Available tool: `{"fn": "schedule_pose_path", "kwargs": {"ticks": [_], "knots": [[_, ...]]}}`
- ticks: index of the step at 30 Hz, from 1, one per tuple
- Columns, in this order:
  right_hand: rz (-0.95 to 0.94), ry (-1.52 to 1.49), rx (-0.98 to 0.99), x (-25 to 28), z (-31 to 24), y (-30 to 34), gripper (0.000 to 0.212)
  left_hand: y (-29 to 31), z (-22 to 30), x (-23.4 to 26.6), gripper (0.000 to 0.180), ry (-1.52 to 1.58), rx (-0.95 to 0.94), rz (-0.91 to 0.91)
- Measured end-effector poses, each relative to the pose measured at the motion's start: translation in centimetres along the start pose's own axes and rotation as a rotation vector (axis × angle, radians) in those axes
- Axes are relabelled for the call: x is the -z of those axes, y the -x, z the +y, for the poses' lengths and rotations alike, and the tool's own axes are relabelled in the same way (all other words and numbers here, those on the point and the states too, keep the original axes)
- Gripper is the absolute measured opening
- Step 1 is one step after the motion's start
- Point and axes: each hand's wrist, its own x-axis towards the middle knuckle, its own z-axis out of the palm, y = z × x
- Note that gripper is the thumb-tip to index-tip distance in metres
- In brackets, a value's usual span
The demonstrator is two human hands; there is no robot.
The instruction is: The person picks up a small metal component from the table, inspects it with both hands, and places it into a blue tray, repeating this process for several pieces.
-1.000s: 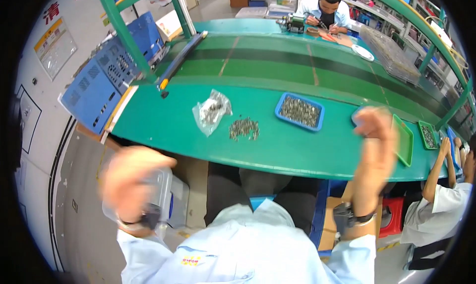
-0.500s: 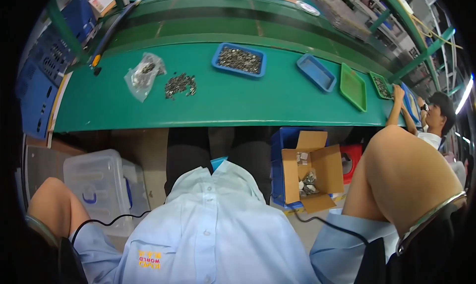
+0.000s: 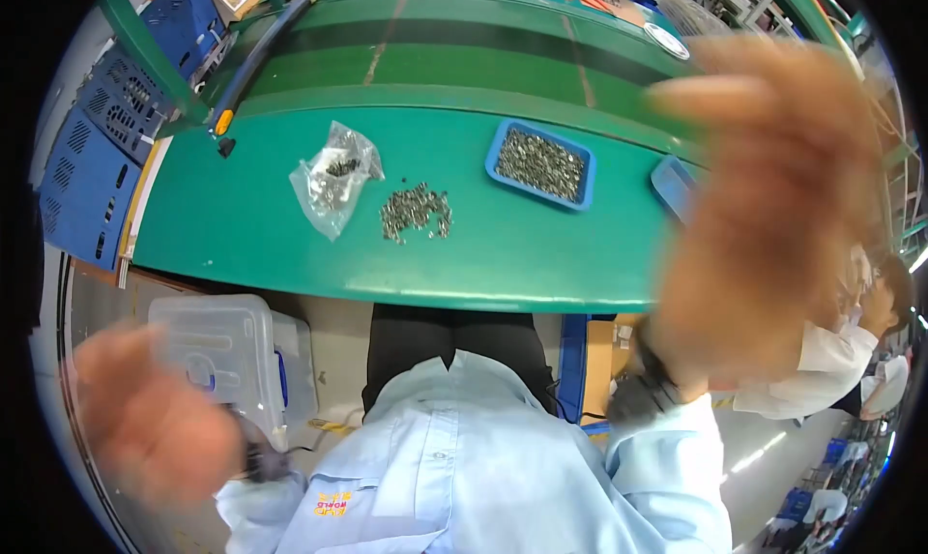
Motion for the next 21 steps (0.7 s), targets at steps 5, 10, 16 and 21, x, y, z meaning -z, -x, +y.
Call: {"fn": "schedule_pose_path", "kwargs": {"ticks": [5, 10, 16, 21], "knots": [[-0.606, 0.022, -0.355, -14.2, 10.5, 11.6, 0.032, 6.9, -13.6, -5.1, 0.052, -0.374, 0.574, -0.431], [-0.822, 0.077, -0.321, -19.2, 11.2, 13.5, 0.038, 6.6, -18.0, -7.5, 0.055, -0.613, 0.463, -0.711], [-0.827, -0.1, -0.395, -16.0, 11.6, 14.0, 0.036, 5.3, -19.5, -7.6, 0.055, -0.598, 0.459, -0.754], [-0.79, -0.002, -0.517, -12.4, 12.3, 15.5, 0.031, 4.0, -19.8, -8.5, 0.052, -0.59, 0.405, -0.868]]}}
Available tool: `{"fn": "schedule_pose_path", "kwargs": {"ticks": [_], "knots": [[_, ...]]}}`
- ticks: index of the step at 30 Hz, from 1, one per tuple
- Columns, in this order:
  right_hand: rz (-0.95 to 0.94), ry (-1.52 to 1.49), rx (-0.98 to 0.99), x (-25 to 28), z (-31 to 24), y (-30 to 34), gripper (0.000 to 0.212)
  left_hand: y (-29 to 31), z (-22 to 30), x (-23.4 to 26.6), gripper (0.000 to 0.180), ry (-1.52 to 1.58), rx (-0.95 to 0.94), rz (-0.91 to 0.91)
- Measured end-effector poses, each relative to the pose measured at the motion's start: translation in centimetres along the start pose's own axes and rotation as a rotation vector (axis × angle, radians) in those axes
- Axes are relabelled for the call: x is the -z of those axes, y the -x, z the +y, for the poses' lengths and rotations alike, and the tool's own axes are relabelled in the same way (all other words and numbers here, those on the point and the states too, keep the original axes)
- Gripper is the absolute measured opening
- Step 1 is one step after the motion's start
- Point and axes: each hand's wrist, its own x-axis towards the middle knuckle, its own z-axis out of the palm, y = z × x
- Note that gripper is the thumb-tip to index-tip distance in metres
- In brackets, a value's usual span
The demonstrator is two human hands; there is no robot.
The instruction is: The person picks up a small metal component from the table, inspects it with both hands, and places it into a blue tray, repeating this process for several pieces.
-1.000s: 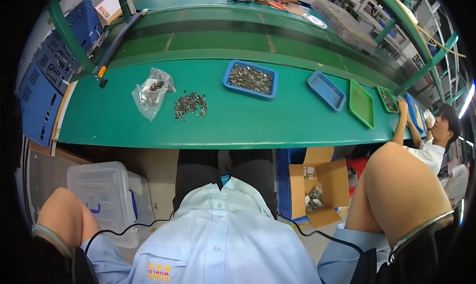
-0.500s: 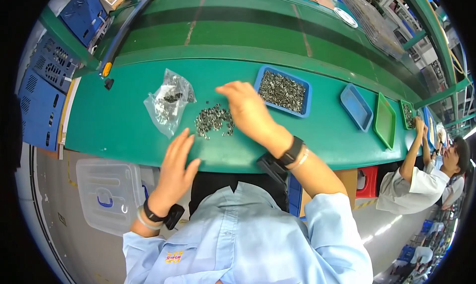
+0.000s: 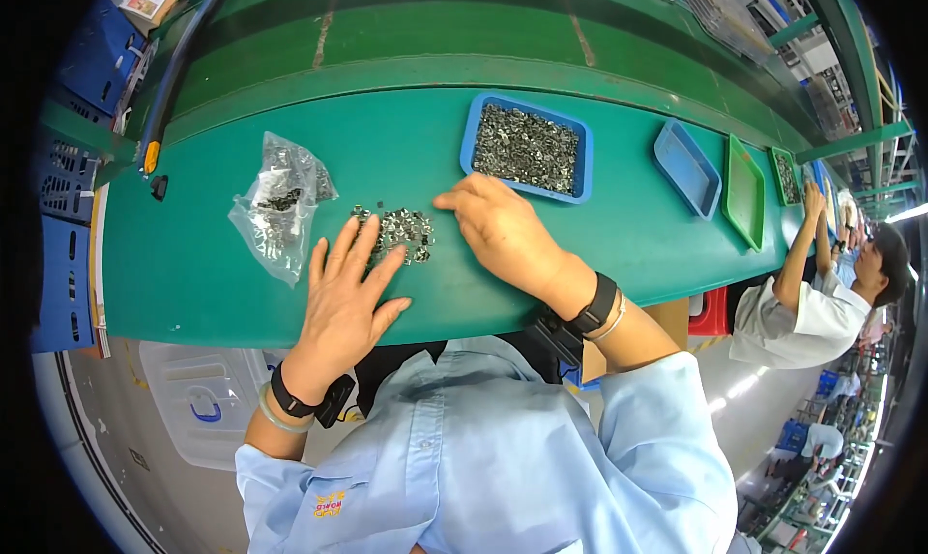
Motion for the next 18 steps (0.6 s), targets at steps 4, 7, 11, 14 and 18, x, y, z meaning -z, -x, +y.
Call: {"fn": "schedule_pose_path", "kwargs": {"ticks": [4, 7, 11, 14, 18], "knots": [[-0.064, 0.08, 0.052, 0.2, -1.0, 1.7, 0.027, -1.0, 0.6, -0.2, 0.049, -0.007, -0.062, -0.017], [0.038, -0.021, 0.032, 0.1, 0.0, 2.3, 0.023, -1.2, 0.6, -0.6, 0.047, -0.015, -0.041, 0.053], [0.056, -0.037, -0.007, -0.3, 0.4, 1.5, 0.019, -2.0, 1.7, -0.6, 0.046, -0.052, -0.079, 0.012], [0.003, 0.026, 0.042, -0.1, -0.3, 1.1, 0.017, -2.1, 1.9, -0.6, 0.046, -0.076, -0.09, -0.019], [-0.034, 0.087, 0.049, 0.6, -0.1, 1.3, 0.016, -1.8, 1.7, -0.6, 0.043, -0.09, -0.043, 0.01]]}}
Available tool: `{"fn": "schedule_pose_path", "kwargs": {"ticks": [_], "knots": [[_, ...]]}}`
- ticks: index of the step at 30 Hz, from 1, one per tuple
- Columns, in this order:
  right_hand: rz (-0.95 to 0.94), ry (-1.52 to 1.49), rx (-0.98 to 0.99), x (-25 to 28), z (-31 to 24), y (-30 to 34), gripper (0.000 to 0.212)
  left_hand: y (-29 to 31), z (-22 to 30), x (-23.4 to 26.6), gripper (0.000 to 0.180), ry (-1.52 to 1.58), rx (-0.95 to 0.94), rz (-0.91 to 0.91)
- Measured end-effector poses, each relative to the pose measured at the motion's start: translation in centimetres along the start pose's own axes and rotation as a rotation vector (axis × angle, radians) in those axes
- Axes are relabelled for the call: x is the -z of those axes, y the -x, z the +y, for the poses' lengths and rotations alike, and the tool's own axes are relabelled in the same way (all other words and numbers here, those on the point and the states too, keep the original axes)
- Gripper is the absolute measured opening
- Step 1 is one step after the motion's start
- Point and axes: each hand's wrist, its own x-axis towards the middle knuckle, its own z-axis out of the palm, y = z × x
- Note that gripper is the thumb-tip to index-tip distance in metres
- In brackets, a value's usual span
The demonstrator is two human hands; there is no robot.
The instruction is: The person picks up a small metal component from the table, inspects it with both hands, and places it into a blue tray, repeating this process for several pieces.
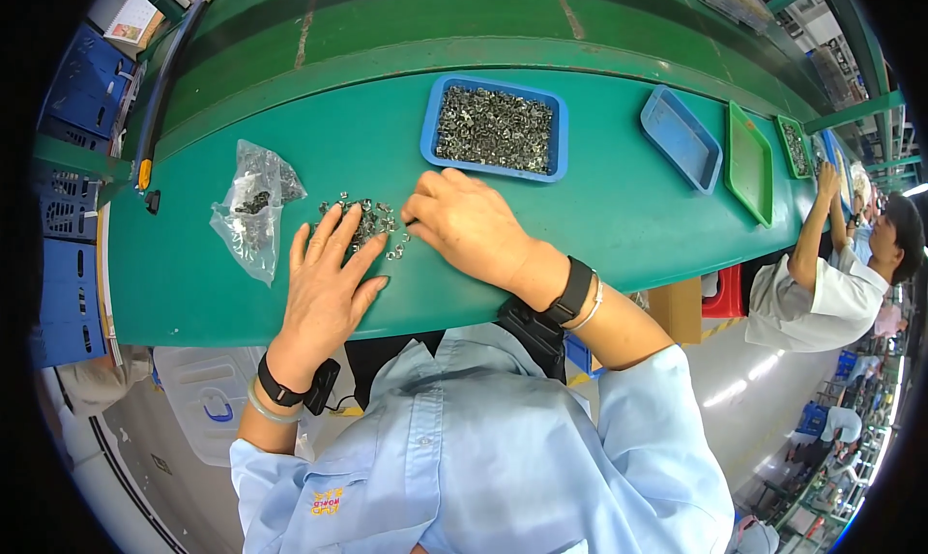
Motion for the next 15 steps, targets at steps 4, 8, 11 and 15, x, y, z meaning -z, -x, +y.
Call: {"fn": "schedule_pose_path", "kwargs": {"ticks": [4, 8, 11, 15], "knots": [[0.031, -0.078, -0.05, 0.3, 0.7, 1.1, 0.016, 0.2, 0.1, -0.3, 0.037, 0.037, -0.02, 0.125], [0.085, -0.134, -0.02, 0.9, 0.0, 1.9, 0.016, -0.1, 1.2, -0.1, 0.03, 0.318, 0.031, 0.246], [0.107, -0.128, 0.017, 1.8, -1.3, 2.2, 0.017, -0.9, 2.6, 0.2, 0.023, 0.682, 0.183, 0.173], [0.12, -0.089, 0.045, 2.9, -3.0, 2.5, 0.019, -1.6, 3.4, -0.4, 0.02, 1.313, 0.425, 0.04]]}}
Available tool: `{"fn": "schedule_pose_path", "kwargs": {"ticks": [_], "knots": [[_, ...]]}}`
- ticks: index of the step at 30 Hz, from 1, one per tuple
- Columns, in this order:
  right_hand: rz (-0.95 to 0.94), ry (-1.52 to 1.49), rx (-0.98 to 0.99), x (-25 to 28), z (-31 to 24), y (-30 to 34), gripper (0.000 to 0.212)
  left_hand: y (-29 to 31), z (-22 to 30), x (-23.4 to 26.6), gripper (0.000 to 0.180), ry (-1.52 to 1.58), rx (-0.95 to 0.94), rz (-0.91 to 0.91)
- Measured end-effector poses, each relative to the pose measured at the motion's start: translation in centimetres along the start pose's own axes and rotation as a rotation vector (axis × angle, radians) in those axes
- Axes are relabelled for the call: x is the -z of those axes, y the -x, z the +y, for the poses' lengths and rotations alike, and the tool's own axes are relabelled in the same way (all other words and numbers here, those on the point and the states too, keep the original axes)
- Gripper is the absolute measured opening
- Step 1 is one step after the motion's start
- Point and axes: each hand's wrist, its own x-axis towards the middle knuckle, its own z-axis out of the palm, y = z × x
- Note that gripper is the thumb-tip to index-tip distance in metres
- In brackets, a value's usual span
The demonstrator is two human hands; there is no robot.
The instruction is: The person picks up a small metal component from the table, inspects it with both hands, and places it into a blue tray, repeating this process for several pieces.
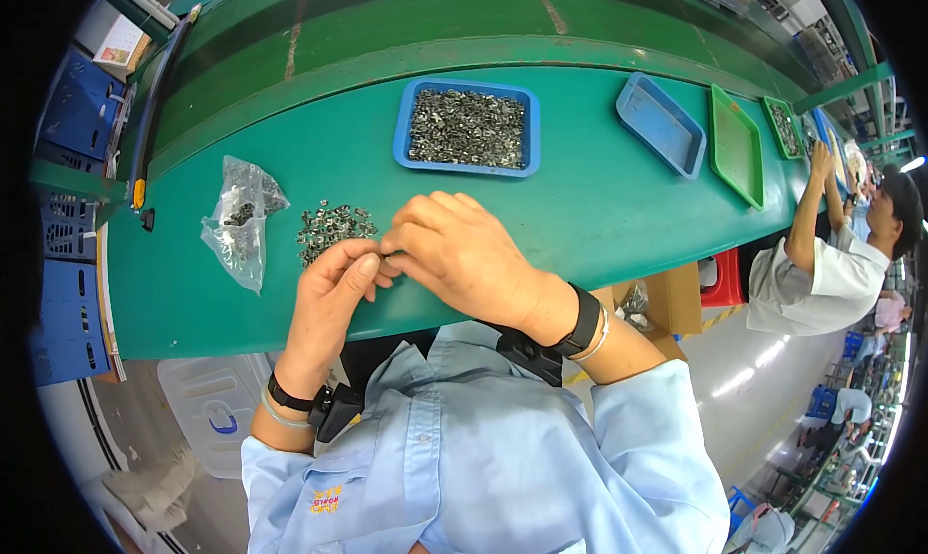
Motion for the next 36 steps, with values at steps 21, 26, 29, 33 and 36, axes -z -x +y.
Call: {"fn": "schedule_pose_path", "kwargs": {"ticks": [21, 26, 29, 33, 36], "knots": [[0.228, -0.17, -0.042, -0.8, -1.1, 2.3, 0.023, 1.0, -1.3, -2.0, 0.024, 0.633, 0.077, -0.14], [0.183, -0.002, 0.011, -0.2, -1.4, 1.8, 0.024, 0.7, -1.3, -1.9, 0.023, 0.662, 0.073, -0.137], [0.227, -0.083, -0.002, -0.7, -1.3, 1.5, 0.023, 0.4, -1.8, -1.7, 0.023, 0.723, 0.087, -0.173], [0.249, -0.155, -0.016, -1.1, -1.0, 1.5, 0.021, 0.2, -2.0, -1.5, 0.022, 0.791, 0.097, -0.201], [0.231, -0.137, -0.02, -0.8, -0.7, 1.4, 0.02, 0.0, -1.9, -1.6, 0.022, 0.778, 0.103, -0.187]]}}
